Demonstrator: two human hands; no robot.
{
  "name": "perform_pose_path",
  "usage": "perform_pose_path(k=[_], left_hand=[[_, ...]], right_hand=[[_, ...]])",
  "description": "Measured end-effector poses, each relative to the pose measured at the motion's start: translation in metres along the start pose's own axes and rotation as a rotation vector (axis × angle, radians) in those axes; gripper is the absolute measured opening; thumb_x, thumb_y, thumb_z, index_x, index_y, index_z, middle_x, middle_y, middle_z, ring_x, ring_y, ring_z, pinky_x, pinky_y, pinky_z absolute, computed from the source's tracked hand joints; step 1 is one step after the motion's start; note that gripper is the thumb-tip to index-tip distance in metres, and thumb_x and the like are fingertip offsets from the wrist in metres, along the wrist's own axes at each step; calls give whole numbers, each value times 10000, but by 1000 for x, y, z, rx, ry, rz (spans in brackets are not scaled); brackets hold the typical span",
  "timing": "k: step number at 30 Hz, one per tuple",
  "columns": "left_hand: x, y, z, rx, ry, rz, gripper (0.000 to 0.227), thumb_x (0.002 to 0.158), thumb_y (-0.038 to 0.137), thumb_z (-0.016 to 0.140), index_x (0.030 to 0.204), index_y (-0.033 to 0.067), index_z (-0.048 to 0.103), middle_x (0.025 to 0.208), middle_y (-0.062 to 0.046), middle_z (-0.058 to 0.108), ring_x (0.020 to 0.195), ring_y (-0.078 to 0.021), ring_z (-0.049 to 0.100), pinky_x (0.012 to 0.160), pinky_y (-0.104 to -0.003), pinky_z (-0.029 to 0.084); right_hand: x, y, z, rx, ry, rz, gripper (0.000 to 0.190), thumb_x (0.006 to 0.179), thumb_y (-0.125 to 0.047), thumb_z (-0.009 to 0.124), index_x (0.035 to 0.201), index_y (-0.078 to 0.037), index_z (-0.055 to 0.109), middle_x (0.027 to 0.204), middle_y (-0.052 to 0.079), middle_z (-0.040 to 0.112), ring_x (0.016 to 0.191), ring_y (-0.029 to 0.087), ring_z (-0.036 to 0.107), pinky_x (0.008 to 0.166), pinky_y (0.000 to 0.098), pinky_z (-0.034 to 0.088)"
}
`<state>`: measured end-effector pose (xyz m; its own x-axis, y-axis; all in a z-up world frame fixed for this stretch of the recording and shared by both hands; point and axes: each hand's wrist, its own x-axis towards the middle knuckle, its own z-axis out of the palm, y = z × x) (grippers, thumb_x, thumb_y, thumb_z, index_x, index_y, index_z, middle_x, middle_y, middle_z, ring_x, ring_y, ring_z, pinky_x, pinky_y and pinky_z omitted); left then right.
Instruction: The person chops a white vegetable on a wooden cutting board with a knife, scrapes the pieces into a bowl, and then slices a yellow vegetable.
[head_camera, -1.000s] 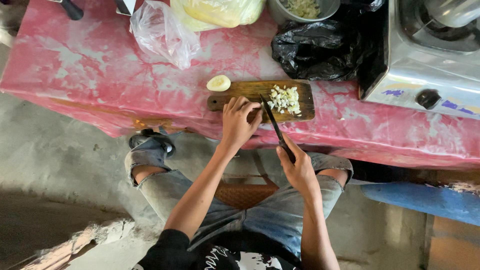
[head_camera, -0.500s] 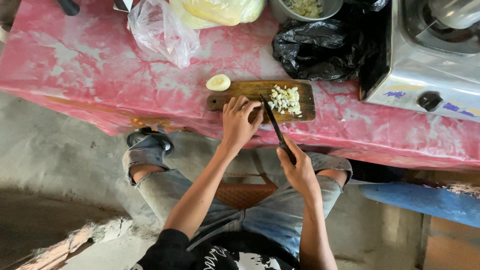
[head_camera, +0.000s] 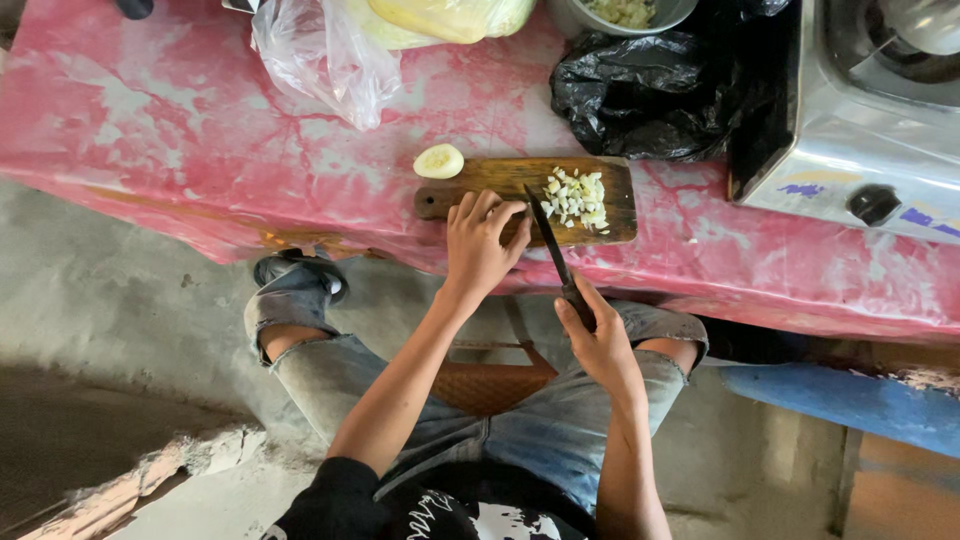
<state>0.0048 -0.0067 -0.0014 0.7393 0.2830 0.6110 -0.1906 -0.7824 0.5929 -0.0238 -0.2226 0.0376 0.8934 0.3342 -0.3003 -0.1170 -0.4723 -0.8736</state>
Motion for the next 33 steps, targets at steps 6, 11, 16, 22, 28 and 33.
perform_pose_path(k=[6, 11, 16, 22, 28, 33], left_hand=[[1, 2, -2, -2, -8, -8, 159, 886, 210, 780, 1021, 158, 714, 905, -22, 579, 882, -248, 564, 761, -413, 400], [1, 3, -3, 11, -17, 1, 160, 892, 216, 773, 1027, 156, 711, 920, -21, 585, 900, -250, 569, 769, -414, 402], [3, 3, -3, 28, -33, 11, 159, 896, 218, 776, 1028, 157, 712, 918, -16, 585, 894, -249, 566, 767, -420, 402], [3, 3, -2, 30, -43, 16, 158, 901, 213, 776, 1035, 159, 710, 917, -14, 584, 886, -248, 569, 764, -419, 404], [5, 3, -3, 41, -45, 31, 178, 895, 204, 777, 1052, 151, 711, 938, -31, 593, 886, -258, 568, 768, -419, 408], [4, 3, -4, 30, -46, 32, 169, 890, 192, 775, 1041, 156, 707, 942, -26, 593, 902, -258, 575, 773, -417, 407]], right_hand=[[-2, -1, 3, 75, -26, 5, 524, 986, -272, 644, 1468, -84, 562, 675, -45, 504, 519, 41, 399, 458, 240, 343], [-3, 0, 3, 136, -42, 16, 478, 1001, -262, 644, 1433, -66, 583, 680, -67, 494, 525, 26, 380, 455, 231, 317], [-2, -3, 1, 176, -46, 60, 507, 986, -264, 643, 1452, -82, 564, 649, -80, 459, 503, 19, 367, 430, 227, 300], [-3, -7, -3, 154, -42, 70, 529, 973, -281, 657, 1455, -80, 570, 649, -80, 493, 511, 17, 389, 438, 221, 325], [-7, -9, -6, 25, -19, 30, 566, 970, -336, 649, 1458, -68, 549, 690, -37, 572, 562, 22, 501, 466, 226, 421], [-14, -14, -3, 109, 20, 82, 597, 969, -347, 642, 1482, -60, 534, 709, -31, 544, 552, 38, 459, 466, 234, 391]])
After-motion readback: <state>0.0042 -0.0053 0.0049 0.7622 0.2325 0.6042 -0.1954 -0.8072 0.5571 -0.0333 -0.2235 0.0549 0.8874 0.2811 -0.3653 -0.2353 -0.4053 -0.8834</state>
